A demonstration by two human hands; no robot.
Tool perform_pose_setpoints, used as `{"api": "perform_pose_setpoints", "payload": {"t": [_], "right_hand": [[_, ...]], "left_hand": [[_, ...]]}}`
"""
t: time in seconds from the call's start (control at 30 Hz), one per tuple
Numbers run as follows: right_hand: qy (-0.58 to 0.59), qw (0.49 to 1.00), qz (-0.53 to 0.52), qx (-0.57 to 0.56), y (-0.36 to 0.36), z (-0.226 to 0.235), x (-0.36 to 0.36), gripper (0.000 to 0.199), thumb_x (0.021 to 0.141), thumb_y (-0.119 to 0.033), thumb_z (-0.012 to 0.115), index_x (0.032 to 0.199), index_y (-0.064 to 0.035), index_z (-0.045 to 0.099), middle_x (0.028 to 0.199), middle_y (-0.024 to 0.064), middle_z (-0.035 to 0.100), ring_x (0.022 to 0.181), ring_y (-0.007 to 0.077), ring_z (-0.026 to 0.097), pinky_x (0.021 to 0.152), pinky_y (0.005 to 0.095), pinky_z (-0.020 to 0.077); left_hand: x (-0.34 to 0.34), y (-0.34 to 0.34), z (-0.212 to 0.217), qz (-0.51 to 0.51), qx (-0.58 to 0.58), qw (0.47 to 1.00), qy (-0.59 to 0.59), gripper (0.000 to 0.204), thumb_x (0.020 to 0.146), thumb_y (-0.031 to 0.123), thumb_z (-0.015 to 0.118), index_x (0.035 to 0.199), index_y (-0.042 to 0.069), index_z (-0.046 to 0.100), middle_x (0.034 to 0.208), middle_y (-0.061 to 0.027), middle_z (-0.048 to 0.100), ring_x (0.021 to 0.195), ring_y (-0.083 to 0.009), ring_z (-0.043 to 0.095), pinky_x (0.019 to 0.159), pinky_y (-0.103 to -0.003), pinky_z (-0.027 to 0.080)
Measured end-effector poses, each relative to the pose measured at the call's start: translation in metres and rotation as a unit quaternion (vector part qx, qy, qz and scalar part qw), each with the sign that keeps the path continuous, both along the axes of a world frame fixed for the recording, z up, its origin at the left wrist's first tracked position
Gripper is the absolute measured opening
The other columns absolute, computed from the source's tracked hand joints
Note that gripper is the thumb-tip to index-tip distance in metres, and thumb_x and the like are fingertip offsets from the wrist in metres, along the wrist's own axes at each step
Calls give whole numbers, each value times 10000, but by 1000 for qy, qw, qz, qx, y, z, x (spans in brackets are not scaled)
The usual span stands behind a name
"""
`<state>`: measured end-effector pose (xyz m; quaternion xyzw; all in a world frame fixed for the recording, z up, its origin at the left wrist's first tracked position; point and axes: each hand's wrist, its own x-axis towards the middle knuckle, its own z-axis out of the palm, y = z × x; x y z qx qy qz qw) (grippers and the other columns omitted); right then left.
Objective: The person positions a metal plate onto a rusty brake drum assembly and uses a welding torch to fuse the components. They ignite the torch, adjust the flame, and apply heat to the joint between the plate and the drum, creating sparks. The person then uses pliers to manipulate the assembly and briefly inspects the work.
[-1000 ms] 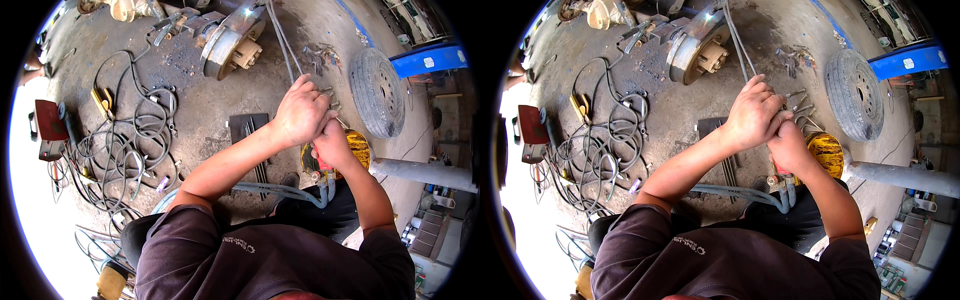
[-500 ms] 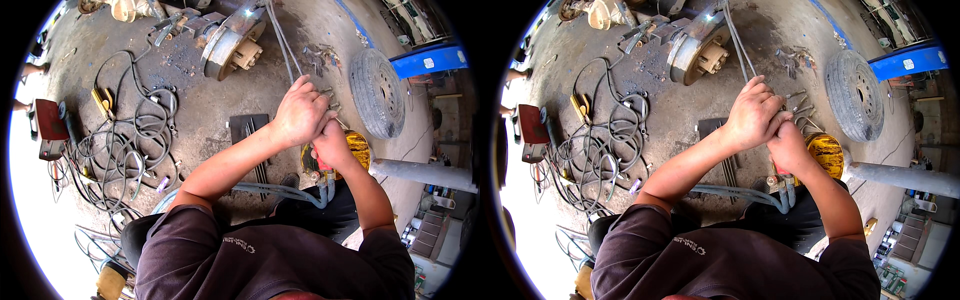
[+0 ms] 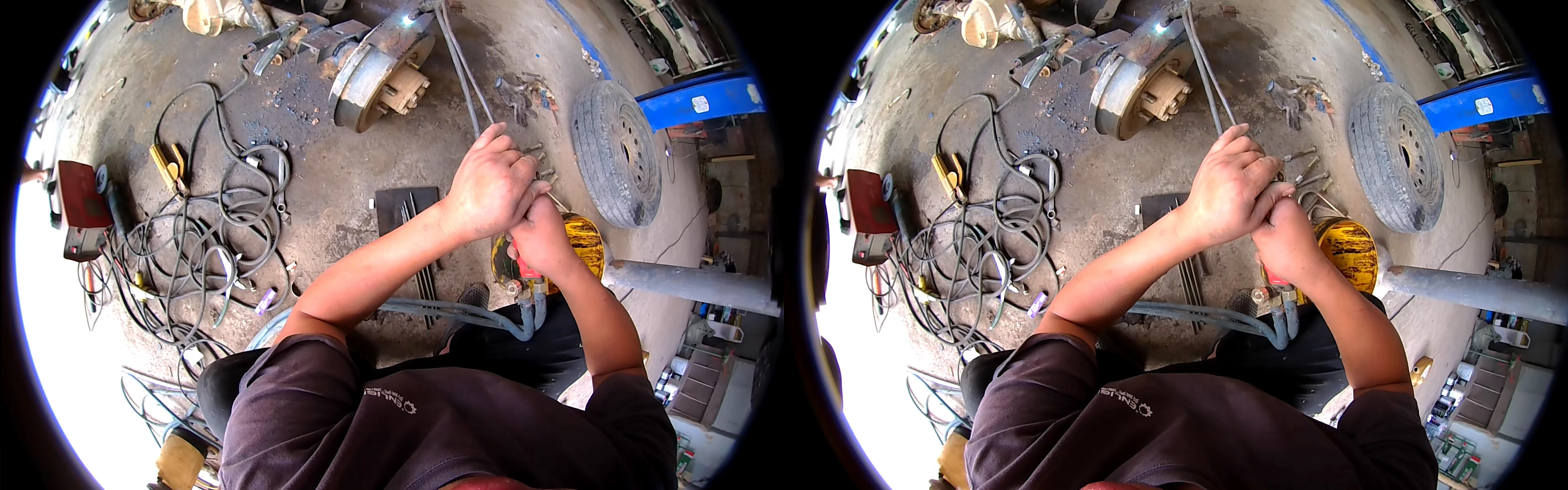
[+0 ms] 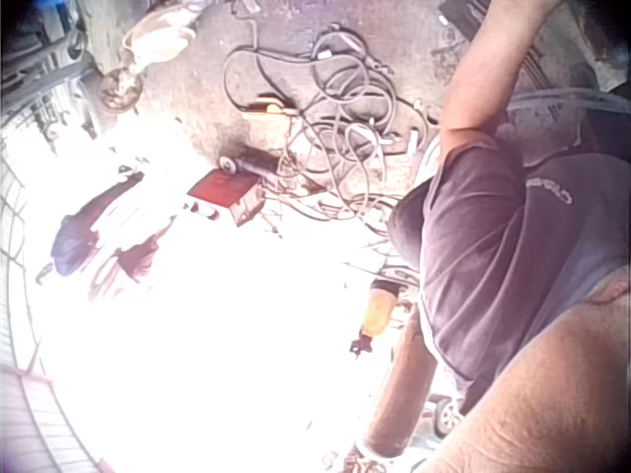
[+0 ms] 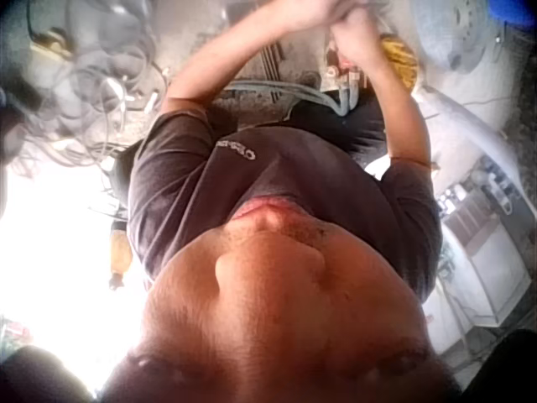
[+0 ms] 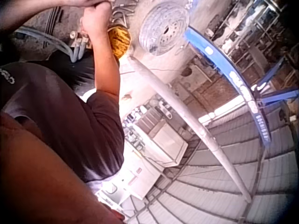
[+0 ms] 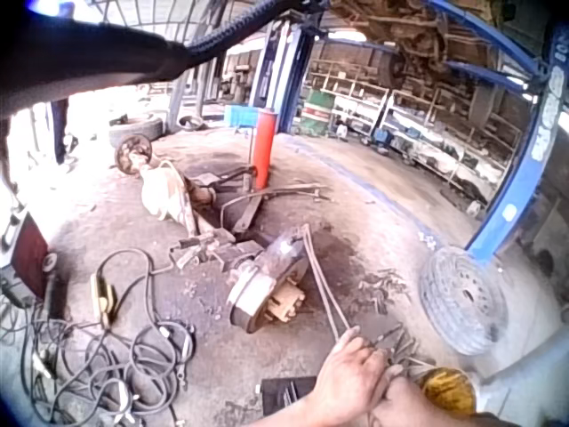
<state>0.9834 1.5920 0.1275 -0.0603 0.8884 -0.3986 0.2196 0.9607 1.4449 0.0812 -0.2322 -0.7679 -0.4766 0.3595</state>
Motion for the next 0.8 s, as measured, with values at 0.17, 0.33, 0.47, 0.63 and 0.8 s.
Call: {"api": "perform_pose_setpoints", "payload": {"t": [0.17,0.33,0.47,0.63,0.8], "right_hand": [[18,1000,4,-13,3,-7,-1,127,961,-77,551,1040,22,546,717,40,561,461,113,536,395,281,414],[3,1000,1,-8,2,-5,-1,125,960,-74,550,1038,23,545,710,39,558,460,113,535,396,284,415],[13,1000,5,-8,1,-4,-1,107,960,-83,562,993,16,540,695,39,554,455,118,539,398,288,417],[14,1000,6,-8,0,-2,0,116,962,-98,582,960,6,529,688,46,559,454,128,552,401,296,421],[16,1000,9,-8,1,-2,0,117,961,-97,586,955,5,528,686,48,562,453,135,558,402,298,423]], "left_hand": [[0,0,-1,-1,4,1000,1,261,793,240,788,902,20,699,753,-121,638,813,-315,627,1045,-545,430],[-1,-1,-2,3,2,1000,4,263,793,239,788,906,18,700,752,-121,634,810,-314,625,1042,-541,433],[-1,-1,-2,2,3,1000,5,264,792,241,790,901,17,701,750,-119,629,808,-312,624,1035,-536,436],[0,-1,0,3,3,1000,5,261,790,242,792,890,19,702,750,-118,625,806,-310,623,1029,-535,439],[-1,-1,-1,3,-1,1000,4,267,788,245,793,896,19,702,748,-115,622,804,-309,622,1030,-537,440]]}}
